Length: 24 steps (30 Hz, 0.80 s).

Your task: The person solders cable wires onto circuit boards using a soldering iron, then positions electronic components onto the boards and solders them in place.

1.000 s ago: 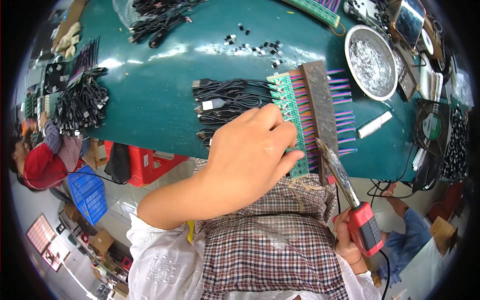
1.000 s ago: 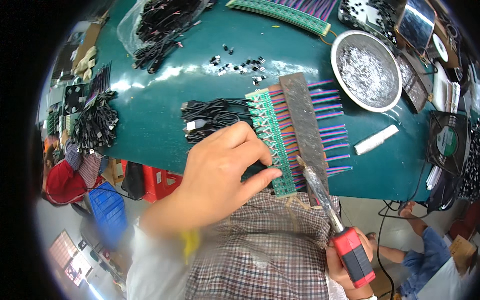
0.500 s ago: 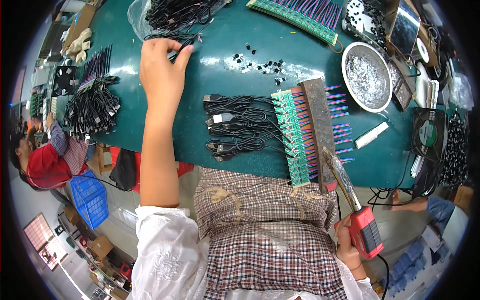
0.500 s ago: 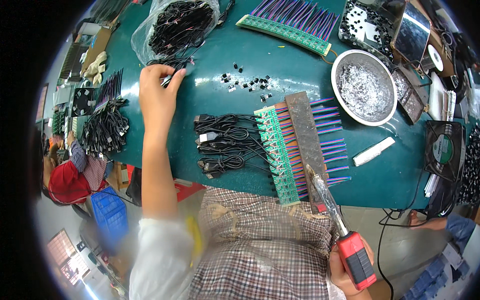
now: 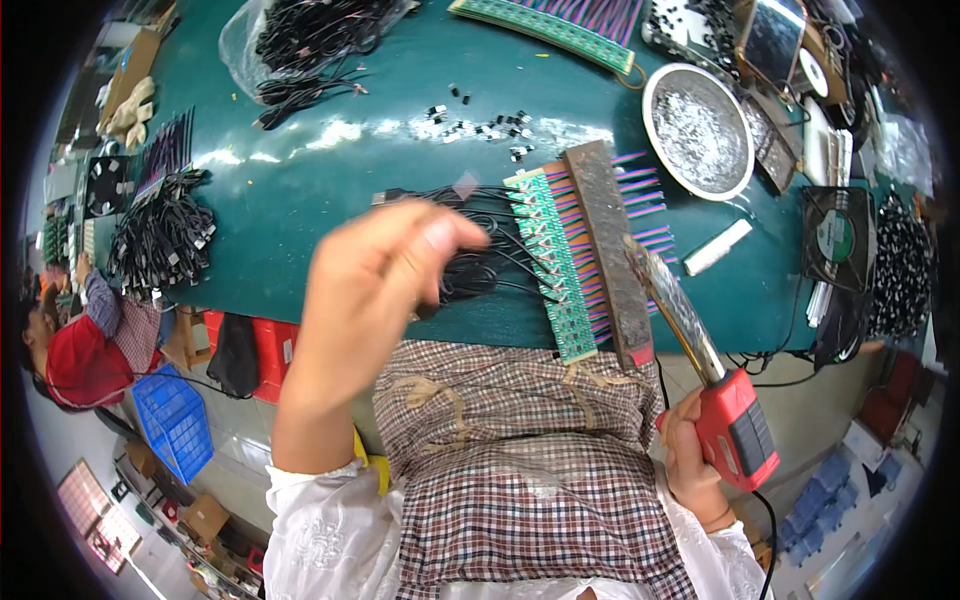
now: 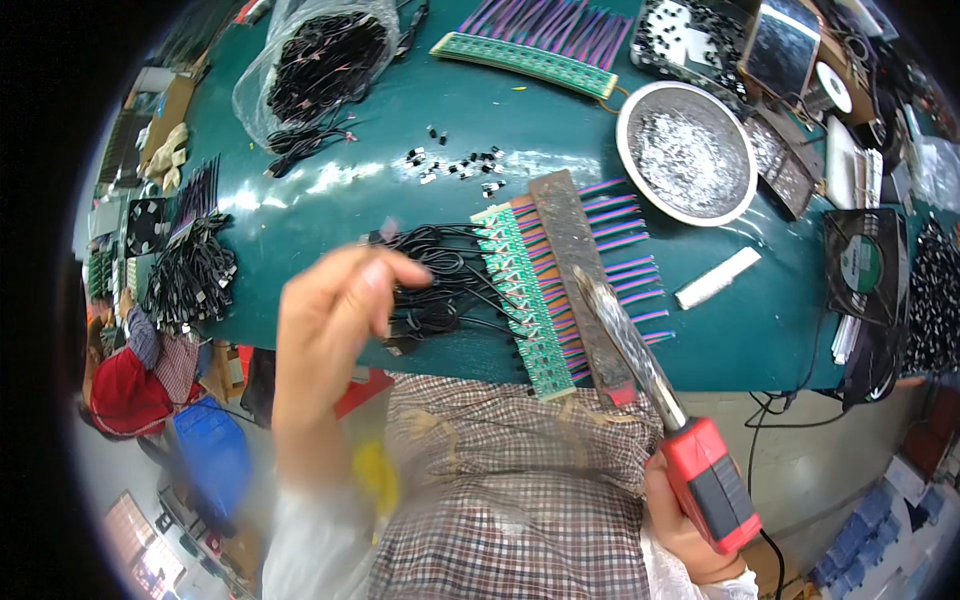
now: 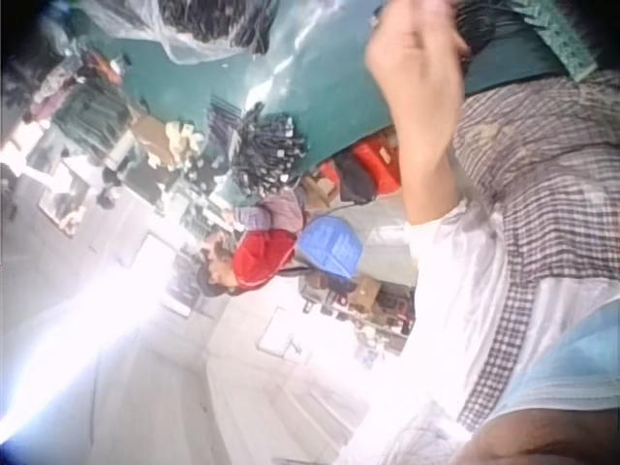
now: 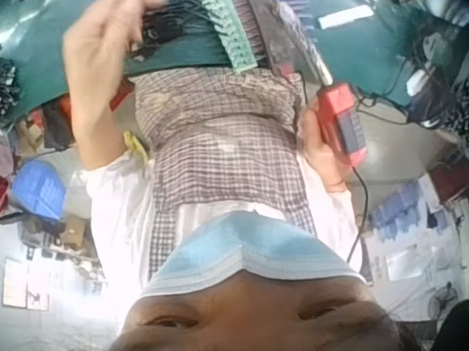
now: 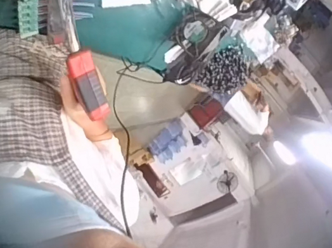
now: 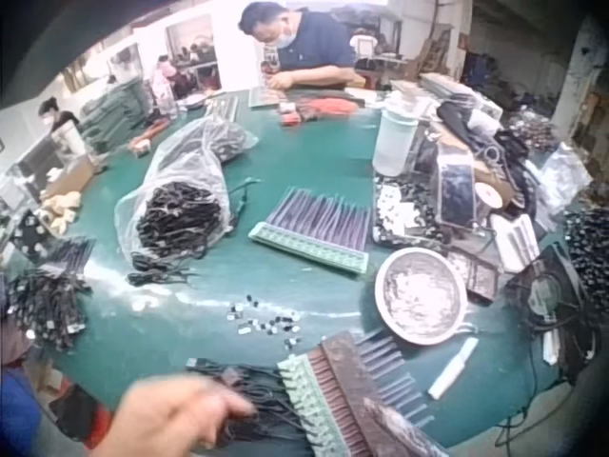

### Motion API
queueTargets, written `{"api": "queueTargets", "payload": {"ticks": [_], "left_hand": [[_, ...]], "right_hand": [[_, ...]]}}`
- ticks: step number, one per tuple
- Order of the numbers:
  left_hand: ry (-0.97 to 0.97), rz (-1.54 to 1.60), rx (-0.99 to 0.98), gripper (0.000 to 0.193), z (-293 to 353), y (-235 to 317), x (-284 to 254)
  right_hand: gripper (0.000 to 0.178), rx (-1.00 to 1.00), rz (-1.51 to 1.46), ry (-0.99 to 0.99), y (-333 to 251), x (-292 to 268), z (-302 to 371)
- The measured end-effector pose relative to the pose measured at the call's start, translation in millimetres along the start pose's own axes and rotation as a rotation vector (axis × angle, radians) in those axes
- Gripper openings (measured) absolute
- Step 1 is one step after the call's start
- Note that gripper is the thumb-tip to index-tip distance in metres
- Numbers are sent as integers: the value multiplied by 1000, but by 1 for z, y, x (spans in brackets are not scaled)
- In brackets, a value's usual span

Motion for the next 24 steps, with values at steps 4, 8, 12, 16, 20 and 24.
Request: {"api": "queueTargets", "payload": {"ticks": [4, 8, 12, 16, 20, 24], "left_hand": [[-469, 166, -142, 27, 18, 5, 49], [-573, 84, -31, 28, 25, 5, 79], [-604, -11, 25, 30, 32, 2, 89], [-660, -115, 73, 31, 37, 1, 92], [-652, -251, 119, 25, 41, 3, 96], [-304, -17, 68, 16, 47, 9, 99]], "right_hand": [[16, 56, -388, -49, -18, 7, -17], [42, -72, -510, -176, -39, 21, -42], [64, -147, -657, -278, -55, 32, -50], [58, -128, -661, -310, -58, 38, -53], [56, -84, -634, -305, -53, 40, -51], [54, -42, -628, -184, -50, 40, -48]]}}
Point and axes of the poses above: each hand's wrist, its own z-axis away from the middle knuckle, its own x-axis out of the palm, y = z × x, the point moved 5 cm from there along -z, towards the middle knuckle, and after that the axes turned 7 degrees about x, right-handed, at the moved point
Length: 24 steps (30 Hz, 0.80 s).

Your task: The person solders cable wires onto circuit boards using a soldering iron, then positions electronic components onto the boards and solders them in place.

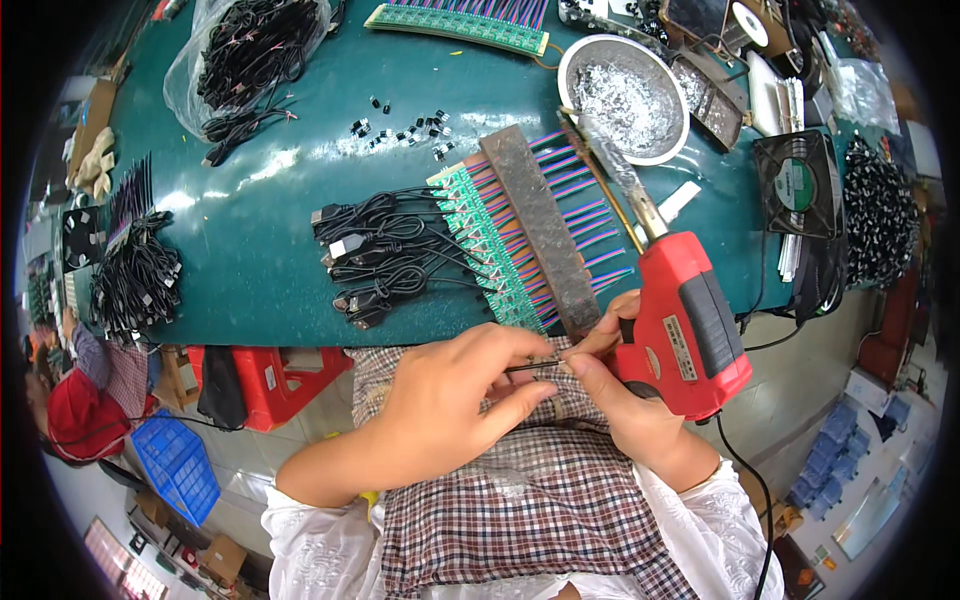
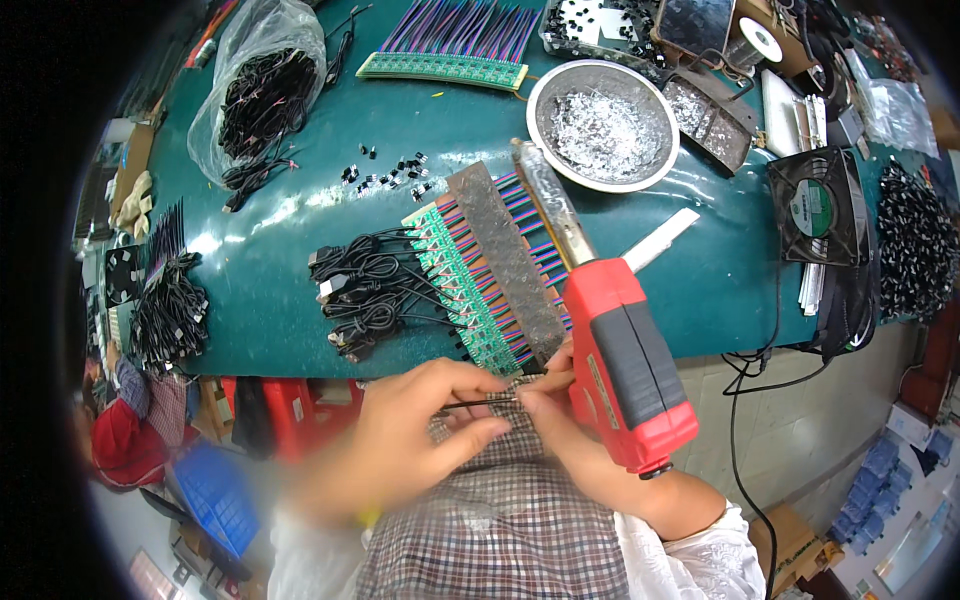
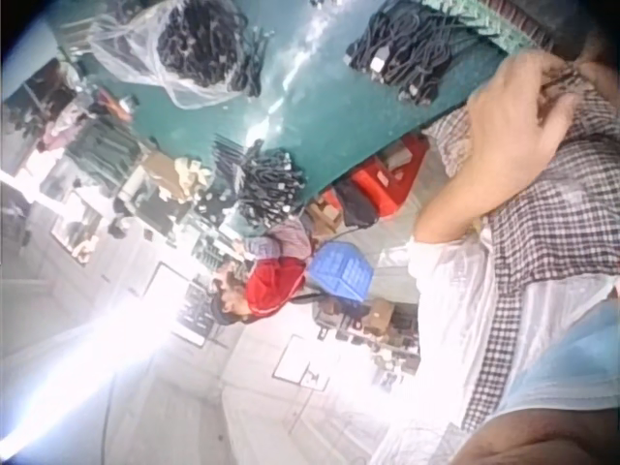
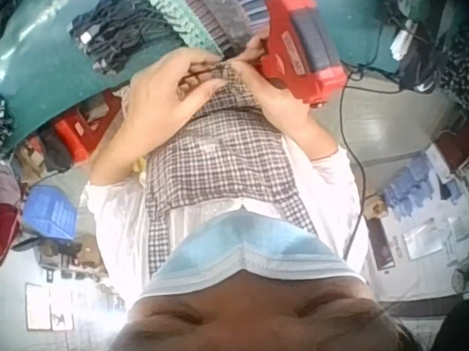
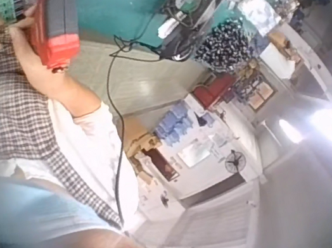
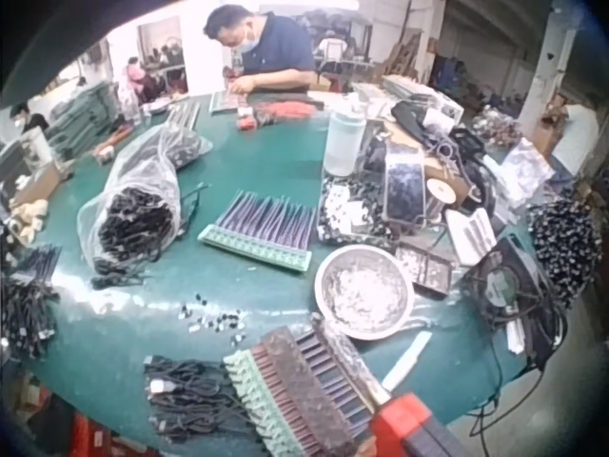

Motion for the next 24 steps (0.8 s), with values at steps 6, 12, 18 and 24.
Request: {"api": "queueTargets", "payload": {"ticks": [6, 12, 18, 24], "left_hand": [[146, -352, 323, 16, 1, 10, -5], [284, -475, 155, 11, -12, -20, -21], [292, -522, 146, 10, -16, -30, -18], [271, -553, 138, 10, -19, -28, -19]], "right_hand": [[36, -108, 363, 82, -3, 1, 8], [20, -75, 334, 184, 7, -27, 26], [23, -105, 636, 58, 7, -48, 58], [41, -133, 589, -70, 18, -53, 65]]}}
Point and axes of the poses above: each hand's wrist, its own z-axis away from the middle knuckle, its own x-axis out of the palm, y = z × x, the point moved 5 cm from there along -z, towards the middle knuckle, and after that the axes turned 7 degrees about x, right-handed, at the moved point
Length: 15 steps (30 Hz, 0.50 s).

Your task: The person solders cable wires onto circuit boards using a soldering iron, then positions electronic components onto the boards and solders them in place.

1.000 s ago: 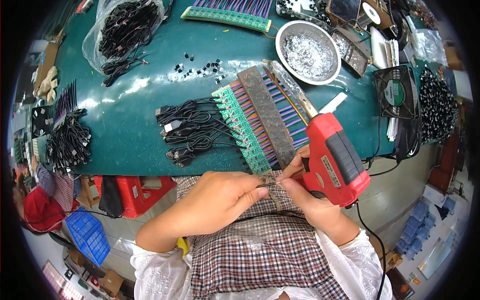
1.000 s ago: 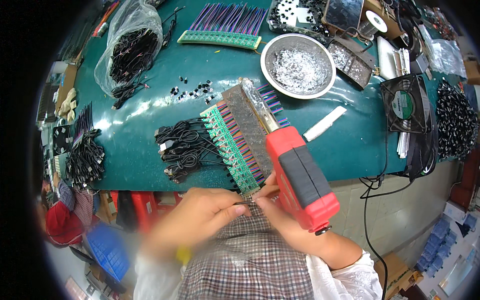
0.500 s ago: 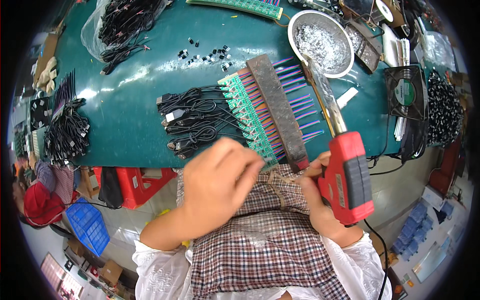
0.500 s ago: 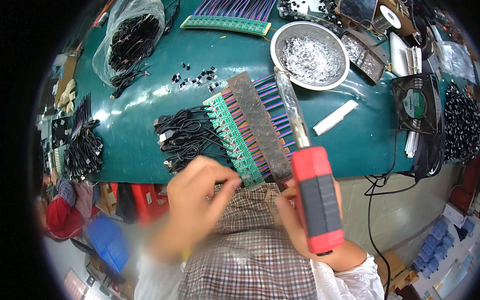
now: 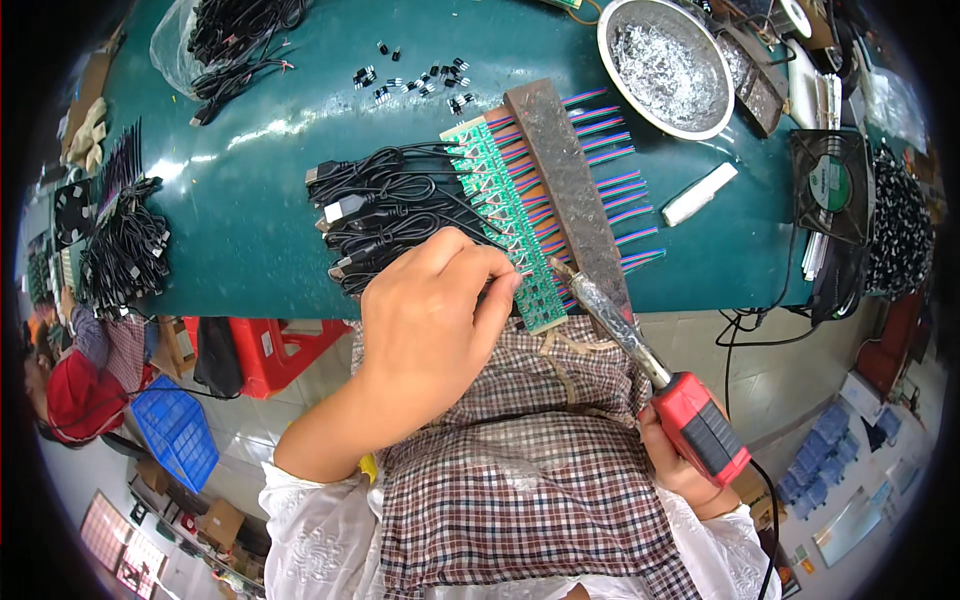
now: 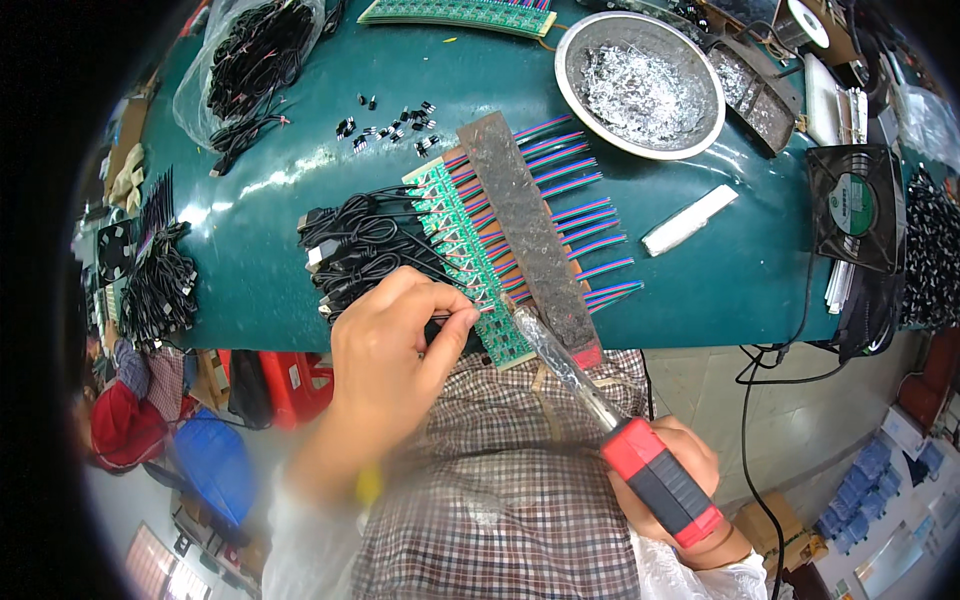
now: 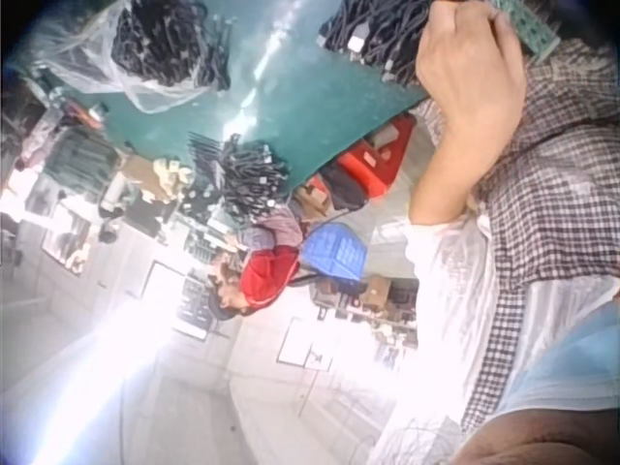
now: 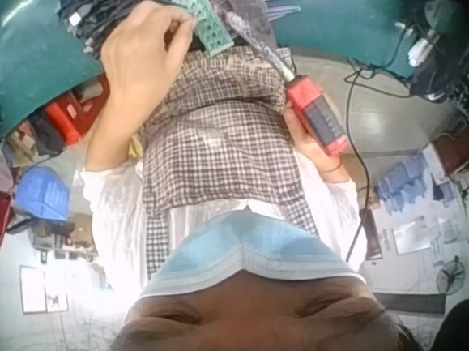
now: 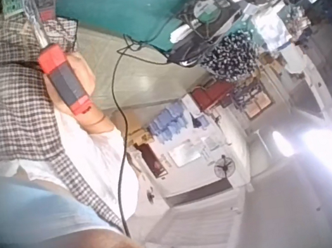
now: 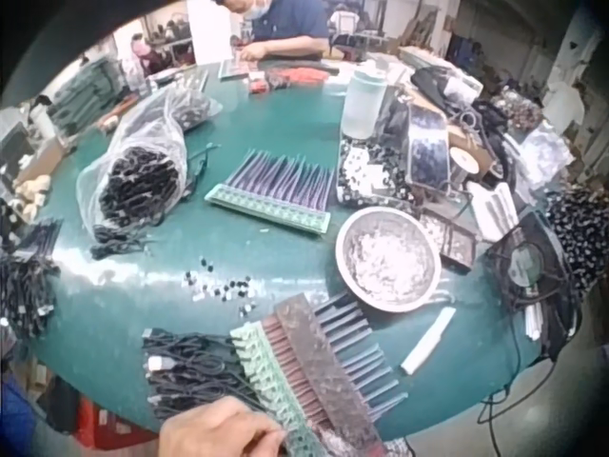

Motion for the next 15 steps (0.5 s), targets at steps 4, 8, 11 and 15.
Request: {"api": "queueTargets", "payload": {"ticks": [4, 8, 11, 15], "left_hand": [[-21, -7, -7, 9, -2, 1, -1], [-46, -26, -15, 8, -3, 1, -1], [-53, -39, -17, 8, -4, 1, 0], [-68, -56, -23, 7, -4, 1, 1]], "right_hand": [[38, -17, 53, 30, -1, 2, -2], [36, -106, 115, 40, -5, 5, -8], [34, -95, 90, 48, -4, 6, -9], [34, -123, 93, 51, -5, 8, -10]]}}
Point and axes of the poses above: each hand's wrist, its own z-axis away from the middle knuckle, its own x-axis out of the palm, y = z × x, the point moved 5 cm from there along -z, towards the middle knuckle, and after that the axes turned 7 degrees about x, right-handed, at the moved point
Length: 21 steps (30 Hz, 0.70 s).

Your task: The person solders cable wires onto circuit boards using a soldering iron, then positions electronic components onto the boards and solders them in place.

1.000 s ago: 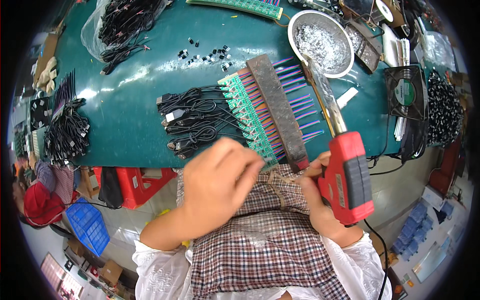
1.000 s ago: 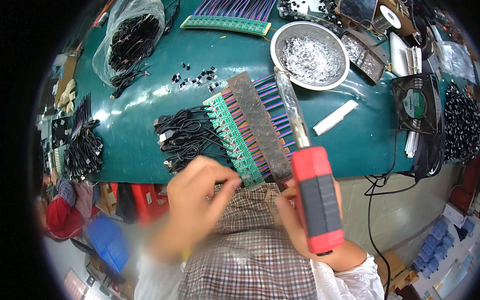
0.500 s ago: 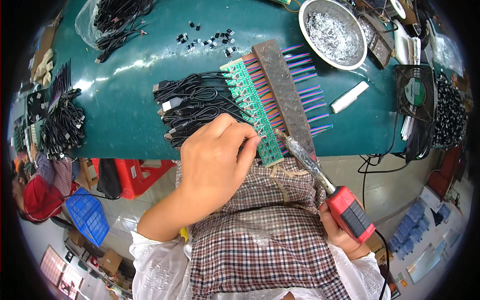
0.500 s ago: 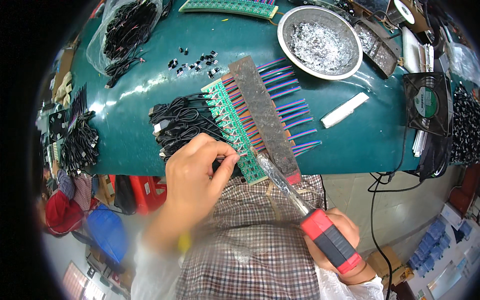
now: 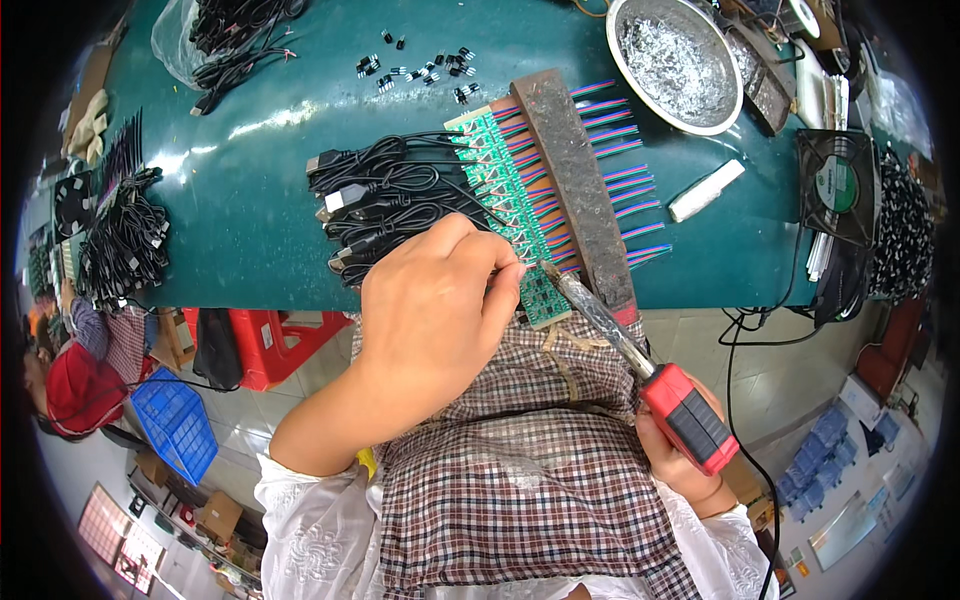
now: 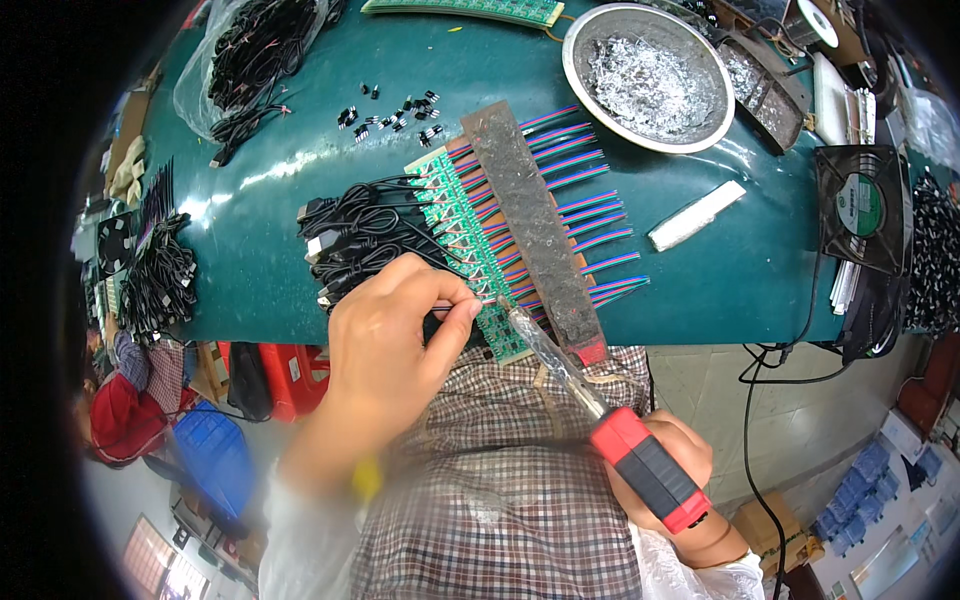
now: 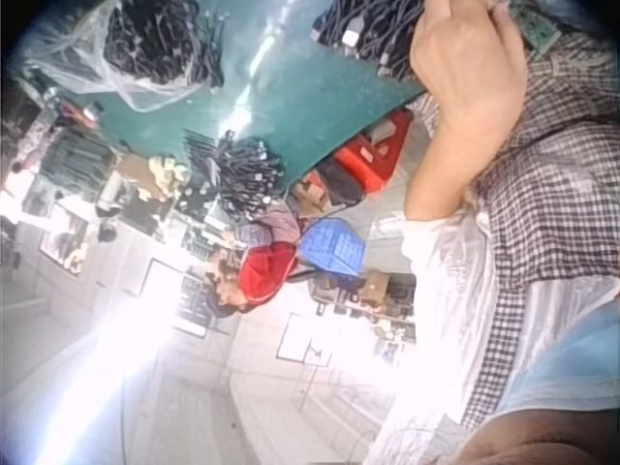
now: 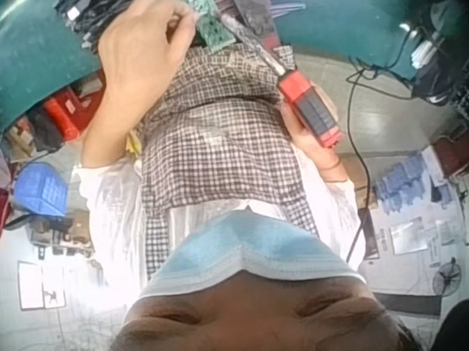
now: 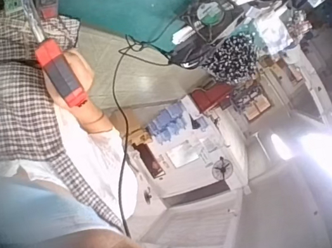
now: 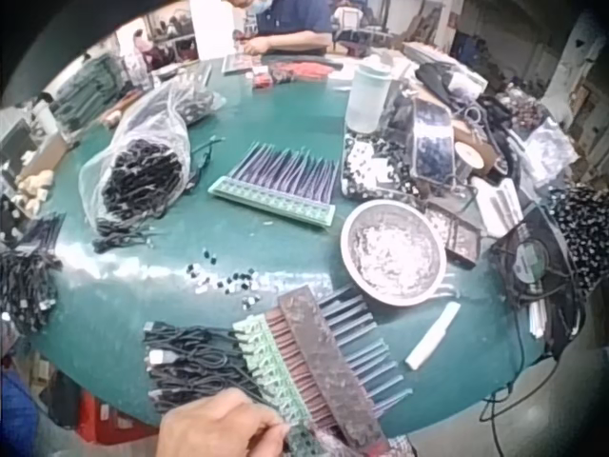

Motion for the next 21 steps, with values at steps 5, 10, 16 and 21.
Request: {"api": "queueTargets", "payload": {"ticks": [5, 10, 16, 21], "left_hand": [[-9, -5, -6, 8, 0, 0, 1], [-12, -2, -12, 8, 0, 0, 1], [5, -6, 12, 8, -1, 0, 0], [-45, 112, -8, 7, -2, -5, -1]], "right_hand": [[30, 30, -30, 5, 2, 0, 2], [26, 81, -7, -46, 7, -2, 12], [25, 46, 19, -35, 6, -4, 14], [29, 111, -13, -12, 5, -5, 12]]}}
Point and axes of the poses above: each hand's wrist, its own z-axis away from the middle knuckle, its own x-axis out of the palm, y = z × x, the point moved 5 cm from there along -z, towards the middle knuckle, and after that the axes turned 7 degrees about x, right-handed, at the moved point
